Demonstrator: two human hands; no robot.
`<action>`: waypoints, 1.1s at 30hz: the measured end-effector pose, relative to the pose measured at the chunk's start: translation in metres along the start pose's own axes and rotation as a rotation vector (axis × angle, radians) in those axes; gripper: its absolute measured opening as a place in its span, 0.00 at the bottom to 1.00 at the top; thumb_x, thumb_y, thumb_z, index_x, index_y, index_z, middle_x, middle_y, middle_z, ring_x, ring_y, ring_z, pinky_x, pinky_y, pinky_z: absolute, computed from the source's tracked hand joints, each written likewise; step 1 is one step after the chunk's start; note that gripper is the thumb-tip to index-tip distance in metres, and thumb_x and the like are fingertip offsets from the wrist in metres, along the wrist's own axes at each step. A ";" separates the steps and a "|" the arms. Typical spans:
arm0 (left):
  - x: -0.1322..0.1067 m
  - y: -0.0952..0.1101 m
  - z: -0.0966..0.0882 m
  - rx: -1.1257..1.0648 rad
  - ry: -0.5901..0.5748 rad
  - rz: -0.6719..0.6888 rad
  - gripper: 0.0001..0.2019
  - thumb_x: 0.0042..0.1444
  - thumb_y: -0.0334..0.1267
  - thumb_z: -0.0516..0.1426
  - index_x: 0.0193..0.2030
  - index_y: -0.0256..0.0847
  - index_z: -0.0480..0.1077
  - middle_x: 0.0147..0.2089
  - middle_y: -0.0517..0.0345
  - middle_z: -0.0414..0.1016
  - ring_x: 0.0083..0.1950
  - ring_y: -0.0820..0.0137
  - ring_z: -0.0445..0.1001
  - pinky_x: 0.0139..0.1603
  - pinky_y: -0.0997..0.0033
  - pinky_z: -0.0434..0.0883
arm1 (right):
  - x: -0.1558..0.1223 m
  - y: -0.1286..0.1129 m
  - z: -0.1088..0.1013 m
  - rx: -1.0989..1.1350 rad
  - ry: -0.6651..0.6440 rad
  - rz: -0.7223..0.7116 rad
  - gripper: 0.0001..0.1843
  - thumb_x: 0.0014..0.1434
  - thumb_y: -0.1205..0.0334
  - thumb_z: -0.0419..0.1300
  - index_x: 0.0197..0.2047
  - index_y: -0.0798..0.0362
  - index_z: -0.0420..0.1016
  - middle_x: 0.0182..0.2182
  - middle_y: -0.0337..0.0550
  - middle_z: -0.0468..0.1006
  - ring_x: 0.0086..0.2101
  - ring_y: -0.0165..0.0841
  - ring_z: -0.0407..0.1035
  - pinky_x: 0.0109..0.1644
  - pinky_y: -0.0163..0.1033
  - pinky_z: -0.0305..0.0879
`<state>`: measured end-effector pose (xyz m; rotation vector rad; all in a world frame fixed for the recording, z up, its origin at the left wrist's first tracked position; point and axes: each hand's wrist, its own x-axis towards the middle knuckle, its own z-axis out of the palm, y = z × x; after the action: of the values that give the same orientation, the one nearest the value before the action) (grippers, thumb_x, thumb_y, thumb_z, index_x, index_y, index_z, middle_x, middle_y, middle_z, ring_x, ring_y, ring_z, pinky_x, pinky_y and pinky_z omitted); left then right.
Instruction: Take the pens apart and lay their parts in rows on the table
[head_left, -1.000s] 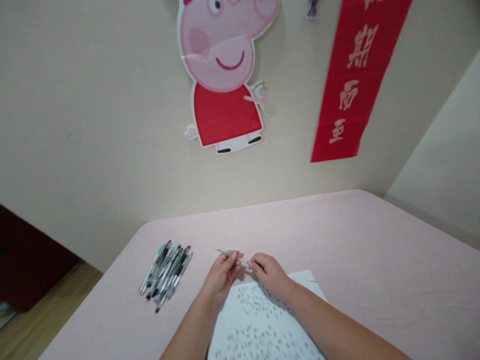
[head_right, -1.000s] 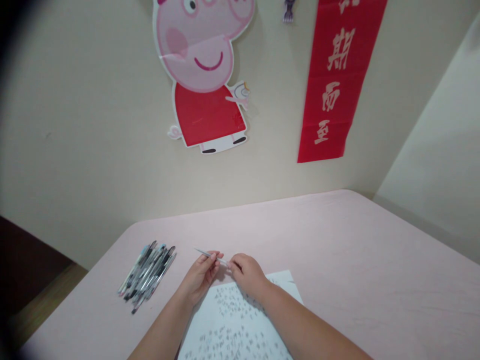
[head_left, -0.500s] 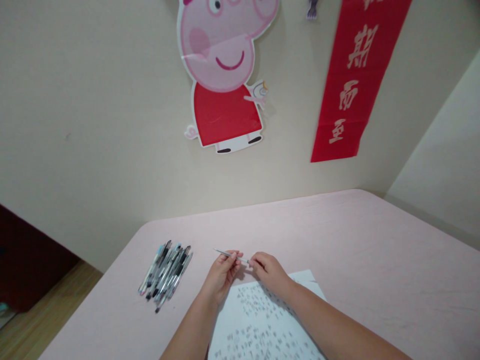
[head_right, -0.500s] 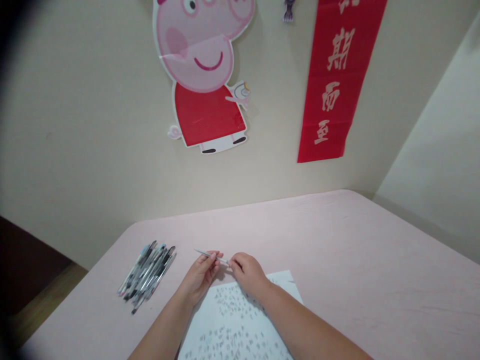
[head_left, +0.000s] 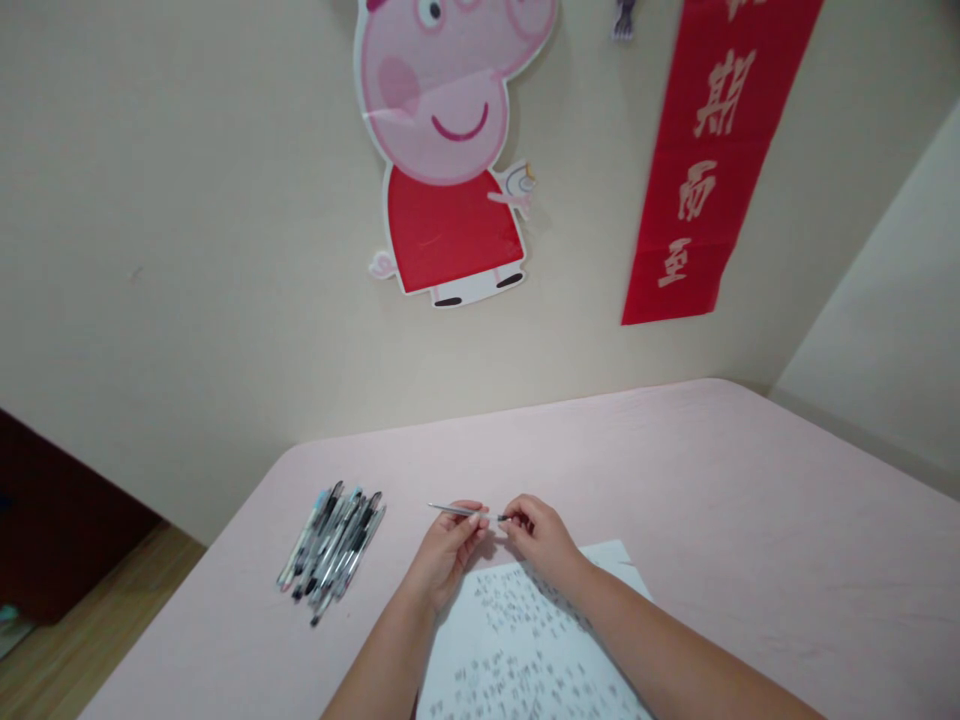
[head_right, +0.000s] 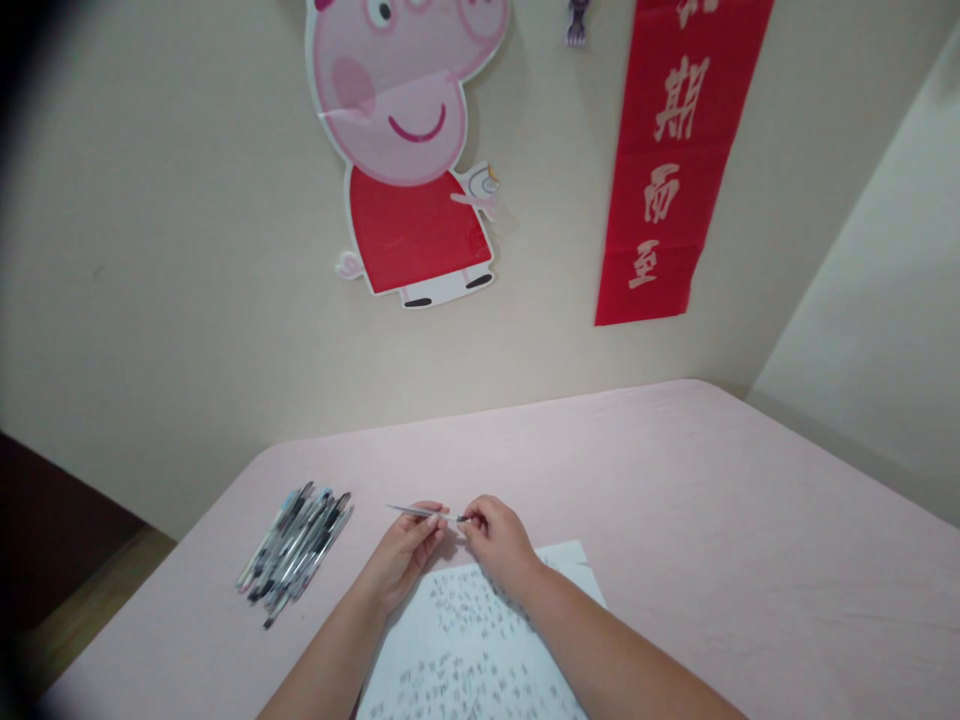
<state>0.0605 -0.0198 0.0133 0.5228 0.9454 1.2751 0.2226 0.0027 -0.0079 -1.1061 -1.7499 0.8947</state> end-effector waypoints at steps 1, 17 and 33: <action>0.000 0.000 0.000 -0.002 0.005 0.002 0.07 0.50 0.22 0.60 0.35 0.33 0.71 0.35 0.55 0.77 0.31 0.79 0.76 0.34 0.84 0.75 | 0.000 0.000 0.000 0.007 -0.006 -0.002 0.01 0.51 0.68 0.57 0.29 0.54 0.70 0.24 0.36 0.67 0.27 0.29 0.61 0.31 0.33 0.57; 0.001 -0.001 0.003 0.017 0.028 0.015 0.06 0.48 0.27 0.64 0.31 0.32 0.70 0.26 0.58 0.74 0.27 0.79 0.73 0.29 0.85 0.73 | -0.002 -0.006 -0.002 -0.028 -0.044 -0.014 0.06 0.55 0.65 0.56 0.28 0.54 0.72 0.24 0.37 0.70 0.27 0.29 0.63 0.32 0.33 0.58; 0.001 -0.002 0.004 0.047 0.004 0.022 0.08 0.46 0.30 0.66 0.29 0.34 0.69 0.26 0.59 0.74 0.28 0.78 0.74 0.30 0.84 0.74 | -0.001 0.002 -0.001 -0.104 -0.111 -0.026 0.19 0.63 0.58 0.46 0.28 0.54 0.73 0.25 0.40 0.71 0.29 0.31 0.65 0.34 0.35 0.58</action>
<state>0.0643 -0.0190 0.0138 0.5688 0.9768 1.2766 0.2242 0.0030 -0.0100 -1.1157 -1.9161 0.8718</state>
